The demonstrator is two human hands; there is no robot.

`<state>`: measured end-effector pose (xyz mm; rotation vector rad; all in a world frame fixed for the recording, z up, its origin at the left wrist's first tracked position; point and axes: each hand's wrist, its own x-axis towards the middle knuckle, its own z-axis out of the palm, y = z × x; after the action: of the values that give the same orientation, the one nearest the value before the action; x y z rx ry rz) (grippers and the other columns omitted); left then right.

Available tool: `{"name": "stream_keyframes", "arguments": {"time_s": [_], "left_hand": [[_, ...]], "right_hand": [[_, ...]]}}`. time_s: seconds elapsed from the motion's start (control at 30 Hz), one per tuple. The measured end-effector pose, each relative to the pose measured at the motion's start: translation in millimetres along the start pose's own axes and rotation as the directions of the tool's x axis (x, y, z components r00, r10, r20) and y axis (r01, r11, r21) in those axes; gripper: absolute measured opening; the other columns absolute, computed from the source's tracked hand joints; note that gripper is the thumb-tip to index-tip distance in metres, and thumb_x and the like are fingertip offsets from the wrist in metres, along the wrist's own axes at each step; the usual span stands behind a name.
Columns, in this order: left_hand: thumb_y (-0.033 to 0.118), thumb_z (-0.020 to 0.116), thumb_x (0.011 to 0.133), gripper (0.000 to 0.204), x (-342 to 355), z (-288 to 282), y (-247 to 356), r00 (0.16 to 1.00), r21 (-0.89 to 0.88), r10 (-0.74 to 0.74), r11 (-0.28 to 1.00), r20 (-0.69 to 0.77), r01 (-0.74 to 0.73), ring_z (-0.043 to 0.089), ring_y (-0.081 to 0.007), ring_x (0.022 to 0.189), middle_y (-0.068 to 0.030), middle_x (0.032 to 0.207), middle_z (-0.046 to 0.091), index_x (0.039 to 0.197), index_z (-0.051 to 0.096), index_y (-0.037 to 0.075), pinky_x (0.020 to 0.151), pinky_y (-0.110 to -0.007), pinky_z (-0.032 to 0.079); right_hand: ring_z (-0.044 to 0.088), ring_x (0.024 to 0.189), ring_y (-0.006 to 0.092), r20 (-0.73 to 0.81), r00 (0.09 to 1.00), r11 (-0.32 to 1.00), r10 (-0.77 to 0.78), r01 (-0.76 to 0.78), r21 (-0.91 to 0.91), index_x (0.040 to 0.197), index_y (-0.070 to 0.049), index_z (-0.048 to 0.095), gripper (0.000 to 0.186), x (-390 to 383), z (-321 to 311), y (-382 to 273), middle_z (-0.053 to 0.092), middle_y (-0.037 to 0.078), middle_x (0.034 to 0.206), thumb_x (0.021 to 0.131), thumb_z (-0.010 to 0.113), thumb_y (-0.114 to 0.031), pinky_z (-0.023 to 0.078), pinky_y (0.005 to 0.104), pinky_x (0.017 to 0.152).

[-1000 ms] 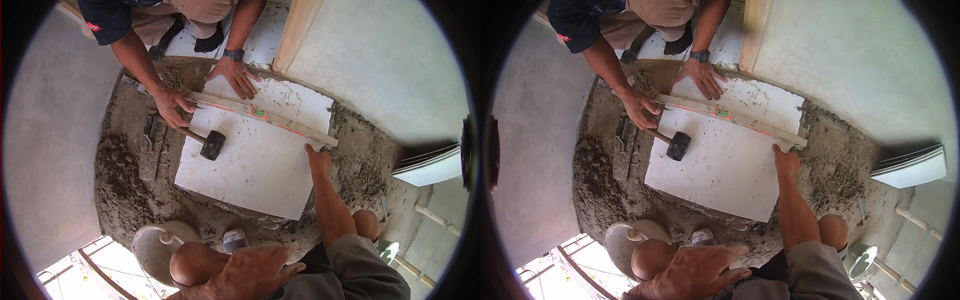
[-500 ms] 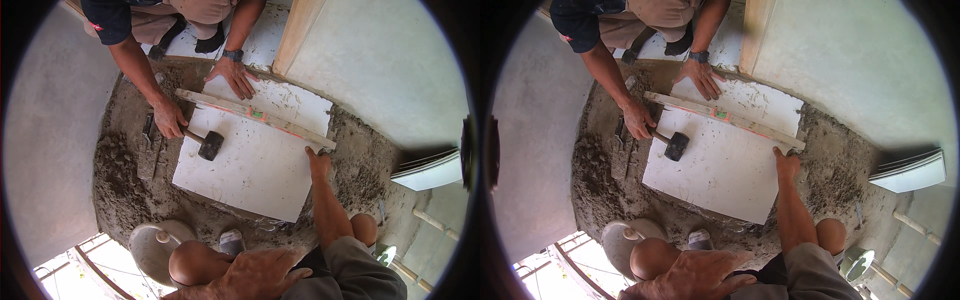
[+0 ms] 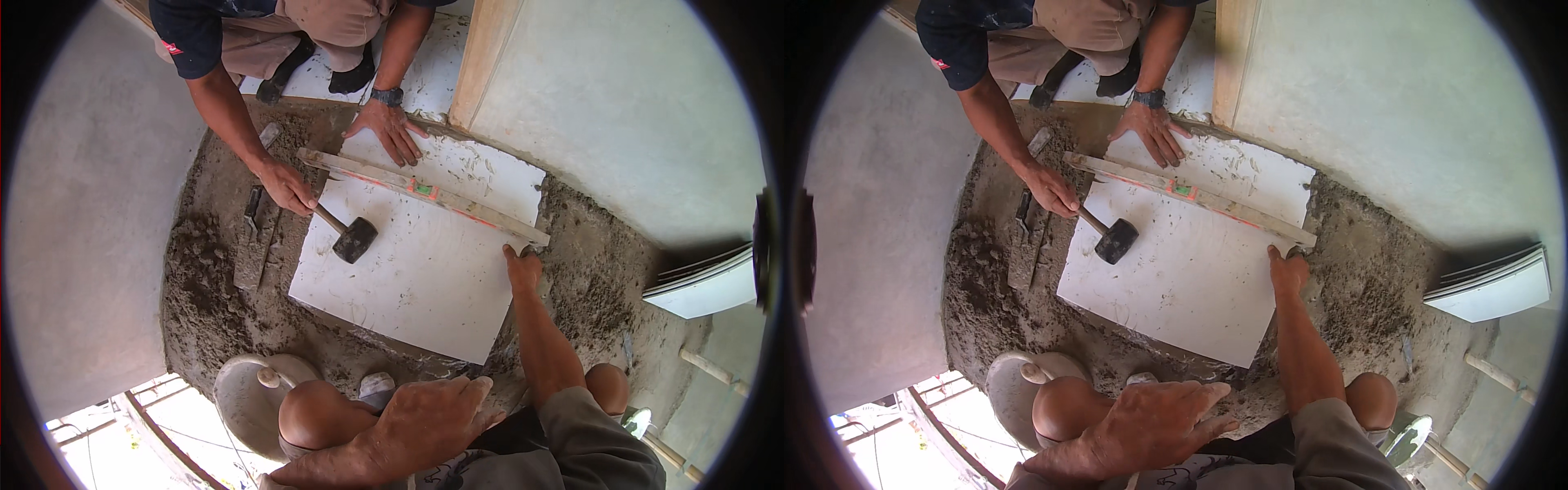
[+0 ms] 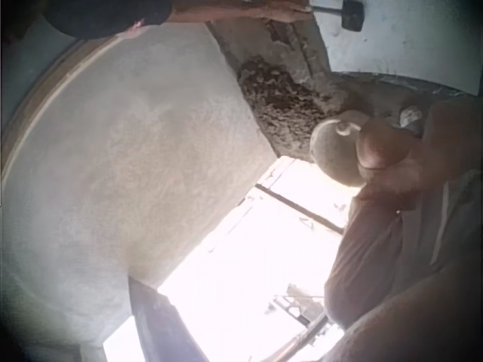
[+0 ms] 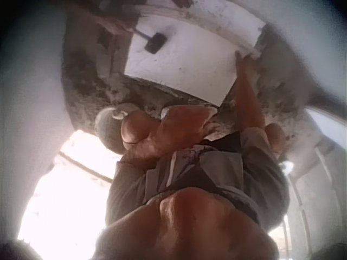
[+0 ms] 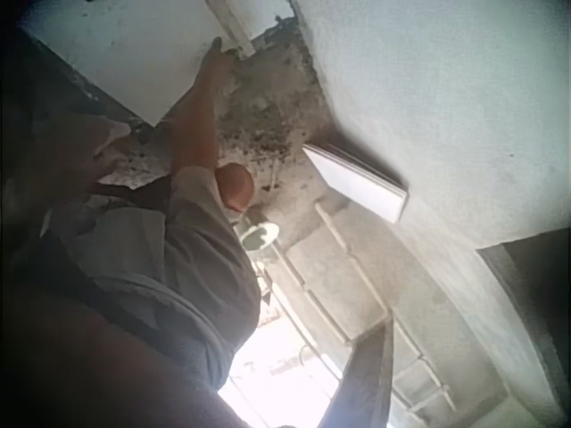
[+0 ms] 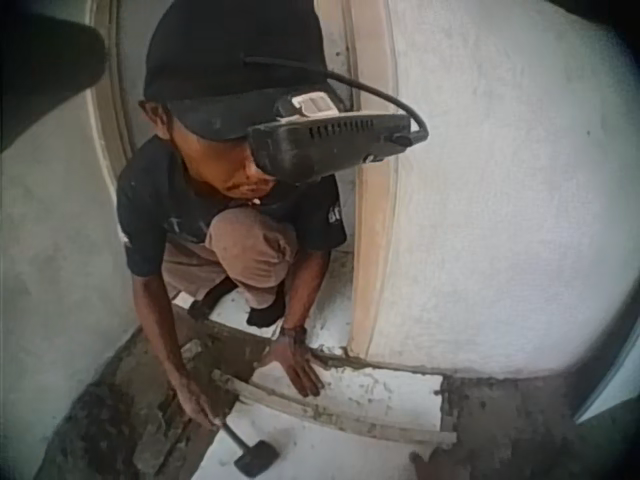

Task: The person installs floor tiles by spreading mortar onto the floor using a trowel and a bucket. The person and an assistant then place tiles onto the mortar, leveling and tapping them into position with a spirit level and a rubber mallet.

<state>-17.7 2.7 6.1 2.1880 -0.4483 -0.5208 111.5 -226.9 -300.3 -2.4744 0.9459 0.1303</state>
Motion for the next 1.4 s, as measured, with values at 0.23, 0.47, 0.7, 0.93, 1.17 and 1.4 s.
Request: {"name": "stream_keyframes", "arguments": {"time_s": [0.23, 0.47, 0.7, 0.93, 1.17, 1.4], "left_hand": [[0.038, 0.059, 0.085, 0.040, 18.2, 6.5, 11.4, 0.994, 0.073, -0.067, 0.995, 0.083, 0.061, 0.065, -0.0260, 0.080, -0.0113, 0.085, 0.065, 0.106, 0.059, 0.003, 0.070, -0.035, 0.052], [0.039, 0.058, 0.085, 0.042, 36.7, 36.4, 30.6, 0.995, 0.195, 0.024, 0.980, 0.097, -0.043, 0.064, -0.0222, 0.071, -0.0086, 0.075, 0.062, 0.101, 0.059, 0.001, 0.061, -0.033, 0.052], [0.038, 0.062, 0.082, 0.040, 37.1, 49.8, 56.5, 0.977, 0.229, -0.162, 0.965, 0.138, 0.128, 0.064, -0.0282, 0.083, -0.0115, 0.089, 0.066, 0.104, 0.060, 0.005, 0.071, -0.039, 0.050], [0.034, 0.065, 0.081, 0.038, 32.3, 67.1, 81.1, 0.965, 0.200, -0.253, 0.945, -0.064, 0.260, 0.065, -0.0289, 0.082, -0.0135, 0.090, 0.066, 0.105, 0.061, 0.005, 0.070, -0.039, 0.050], [0.035, 0.067, 0.080, 0.039, 41.7, 91.7, 103.3, 0.890, 0.220, -0.455, 0.867, -0.016, 0.447, 0.064, -0.0291, 0.083, -0.0135, 0.094, 0.066, 0.106, 0.061, 0.007, 0.072, -0.040, 0.050], [0.039, 0.066, 0.080, 0.041, 29.0, 108.2, 112.2, 0.845, 0.152, -0.528, 0.832, -0.078, 0.534, 0.064, -0.0286, 0.075, -0.0131, 0.092, 0.066, 0.106, 0.062, 0.008, 0.068, -0.040, 0.050]], "right_hand": [[0.061, 0.089, 0.0387, 0.078, 0.989, 0.983, -0.122, 0.109, 0.147, 0.089, 0.004, 0.065, 0.044, 3.0, -63.4, 45.8, 0.065, 0.023, 0.091, 0.074, 0.064, -0.038, 0.046, 0.0417, 0.078], [0.057, 0.097, 0.0390, 0.212, 0.954, 0.893, -0.210, 0.276, -0.356, 0.095, 0.002, 0.061, 0.036, 43.5, -118.8, 91.2, 0.059, 0.024, 0.103, 0.081, 0.056, -0.031, 0.045, 0.0477, 0.084], [0.054, 0.103, 0.0389, 0.507, 0.778, 0.771, -0.371, 0.562, -0.299, 0.104, 0.000, 0.058, 0.035, 45.1, -109.6, 69.4, 0.055, 0.020, 0.113, 0.083, 0.054, -0.027, 0.045, 0.0467, 0.087], [0.058, 0.098, 0.0308, 0.830, 0.286, 0.141, -0.479, 0.958, -0.249, 0.104, -0.002, 0.058, 0.031, 78.4, -120.4, 61.3, 0.057, 0.016, 0.107, 0.080, 0.058, -0.021, 0.050, 0.0393, 0.080], [0.053, 0.097, 0.0290, 0.370, 0.012, 0.047, -0.929, 0.995, 0.088, 0.102, 0.002, 0.053, 0.027, 29.7, -77.8, 44.0, 0.052, 0.014, 0.098, 0.080, 0.057, -0.014, 0.049, 0.0370, 0.081], [0.050, 0.103, 0.0288, 0.584, -0.100, -0.015, -0.805, 0.989, 0.150, 0.097, -0.001, 0.055, 0.023, 49.6, -82.3, 101.2, 0.050, 0.013, 0.101, 0.077, 0.059, -0.011, 0.046, 0.0373, 0.086]]}}
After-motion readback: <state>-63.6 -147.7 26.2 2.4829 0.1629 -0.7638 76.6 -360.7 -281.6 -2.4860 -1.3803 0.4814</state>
